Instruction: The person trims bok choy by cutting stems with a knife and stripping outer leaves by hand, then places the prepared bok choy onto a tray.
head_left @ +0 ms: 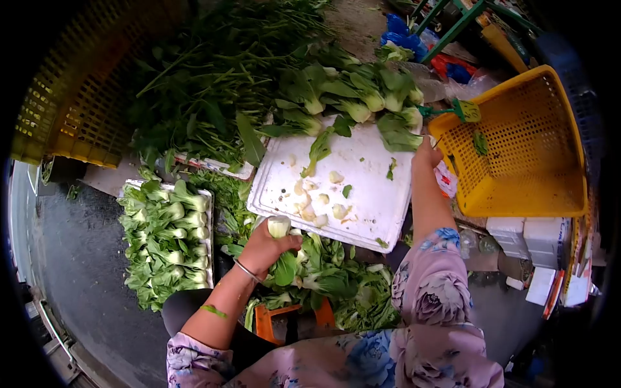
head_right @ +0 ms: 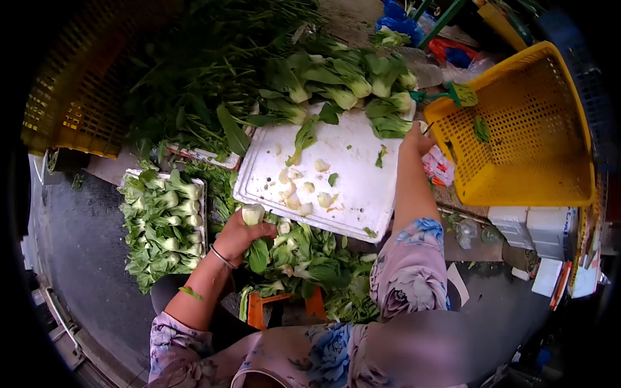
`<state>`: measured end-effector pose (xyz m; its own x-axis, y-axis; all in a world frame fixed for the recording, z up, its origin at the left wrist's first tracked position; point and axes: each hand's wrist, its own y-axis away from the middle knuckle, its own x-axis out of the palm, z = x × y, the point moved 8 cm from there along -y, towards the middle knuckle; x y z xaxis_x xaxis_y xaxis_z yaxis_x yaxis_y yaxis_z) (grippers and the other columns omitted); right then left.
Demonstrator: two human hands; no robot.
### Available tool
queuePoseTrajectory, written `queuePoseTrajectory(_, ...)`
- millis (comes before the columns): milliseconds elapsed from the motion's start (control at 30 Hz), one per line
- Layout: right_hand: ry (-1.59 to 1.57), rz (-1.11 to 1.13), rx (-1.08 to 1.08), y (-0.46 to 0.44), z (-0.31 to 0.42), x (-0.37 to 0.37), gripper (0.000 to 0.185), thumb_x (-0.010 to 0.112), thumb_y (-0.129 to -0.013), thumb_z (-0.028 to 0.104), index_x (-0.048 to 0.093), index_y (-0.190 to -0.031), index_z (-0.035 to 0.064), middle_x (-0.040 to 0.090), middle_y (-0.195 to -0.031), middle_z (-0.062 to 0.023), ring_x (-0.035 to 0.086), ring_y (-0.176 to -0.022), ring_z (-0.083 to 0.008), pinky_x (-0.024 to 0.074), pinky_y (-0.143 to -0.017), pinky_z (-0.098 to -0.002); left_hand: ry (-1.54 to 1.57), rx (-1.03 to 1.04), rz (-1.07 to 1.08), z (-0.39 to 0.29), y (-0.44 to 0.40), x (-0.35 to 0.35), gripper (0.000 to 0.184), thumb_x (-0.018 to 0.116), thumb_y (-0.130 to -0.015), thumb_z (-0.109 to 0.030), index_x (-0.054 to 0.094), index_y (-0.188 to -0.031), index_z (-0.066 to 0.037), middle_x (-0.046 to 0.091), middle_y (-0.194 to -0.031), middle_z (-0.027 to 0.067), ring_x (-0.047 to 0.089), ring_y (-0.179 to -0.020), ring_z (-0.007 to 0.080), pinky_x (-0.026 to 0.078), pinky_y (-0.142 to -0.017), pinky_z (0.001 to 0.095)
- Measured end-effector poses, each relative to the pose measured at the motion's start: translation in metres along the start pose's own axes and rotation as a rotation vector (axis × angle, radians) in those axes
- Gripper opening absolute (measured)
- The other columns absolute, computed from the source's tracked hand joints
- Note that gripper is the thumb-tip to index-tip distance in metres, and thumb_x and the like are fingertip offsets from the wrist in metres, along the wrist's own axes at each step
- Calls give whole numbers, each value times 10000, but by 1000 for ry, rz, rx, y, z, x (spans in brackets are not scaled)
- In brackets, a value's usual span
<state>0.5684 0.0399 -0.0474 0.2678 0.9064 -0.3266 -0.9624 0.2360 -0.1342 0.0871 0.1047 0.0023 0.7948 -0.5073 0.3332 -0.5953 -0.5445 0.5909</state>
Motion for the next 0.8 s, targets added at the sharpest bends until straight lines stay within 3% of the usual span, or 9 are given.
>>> queuePoseTrajectory(133,-20,191,85,13,37,-63,583,763,-639,258,473,-1077,4,552,-1053,-147,591,-836,-221,497,-715,-314,-82,54,25,-5,5,11,230,674,-680,-11,541,-867,-2,601,-756,62,591,-691,158,475,-632,284)
queuePoseTrajectory(200,-85,635,-226,52,67,-73,548,755,-662,180,478,-1100,1,563,-1038,-113,570,-862,-183,473,-741,-276,-243,136,1,-7,9,16,271,702,-655,-17,531,-865,-14,592,-761,50,576,-686,139,471,-630,272)
queuePoseTrajectory(333,28,1109,-274,189,124,-149,586,767,-649,160,502,-1147,5,588,-1024,-92,556,-880,-144,460,-756,-269,-480,433,-36,-27,29,43,364,760,-619,-69,498,-869,-38,620,-895,83,583,-813,121,469,-729,257)
queuePoseTrajectory(433,67,1232,-341,255,139,-191,602,774,-627,169,511,-1150,24,586,-1041,-90,555,-900,-150,450,-800,-281,-450,743,93,-35,52,69,549,805,-594,-108,428,-985,-32,538,-1160,162,498,-1104,198,402,-912,287)
queuePoseTrajectory(467,68,1292,-355,271,140,-195,612,777,-628,180,508,-1155,23,552,-1099,-97,545,-940,-158,437,-829,-286,-498,752,93,-31,55,72,581,814,-585,-119,405,-989,-41,502,-1205,193,487,-1127,216,414,-901,288)
queuePoseTrajectory(567,-10,1342,-486,299,154,-194,645,757,-676,207,465,-1210,-5,488,-1193,-119,540,-974,-180,432,-844,-286,-389,618,13,-18,53,58,568,802,-582,-68,398,-981,-59,553,-1066,128,535,-987,150,452,-820,260)
queuePoseTrajectory(633,-109,1369,-393,300,152,-187,632,737,-706,220,454,-1226,-2,492,-1188,-126,550,-953,-178,438,-834,-284,-345,600,-55,-17,47,42,555,771,-584,-10,395,-987,-70,538,-886,26,527,-862,92,461,-763,229)
queuePoseTrajectory(733,-177,1398,-222,292,158,-178,580,650,-803,277,426,-1259,-1,520,-1146,-143,574,-886,-165,454,-794,-265,-237,633,-69,-31,55,42,610,761,-587,5,464,-1119,-42,558,-938,20,546,-874,91,469,-761,226)
queuePoseTrajectory(800,349,1505,-3,290,137,-173,549,592,-846,301,420,-1259,-16,553,-1079,-123,569,-812,-129,456,-720,-233,-259,646,-104,-28,49,37,599,758,-588,8,487,-1120,-37,572,-946,23,553,-872,92,472,-763,229)
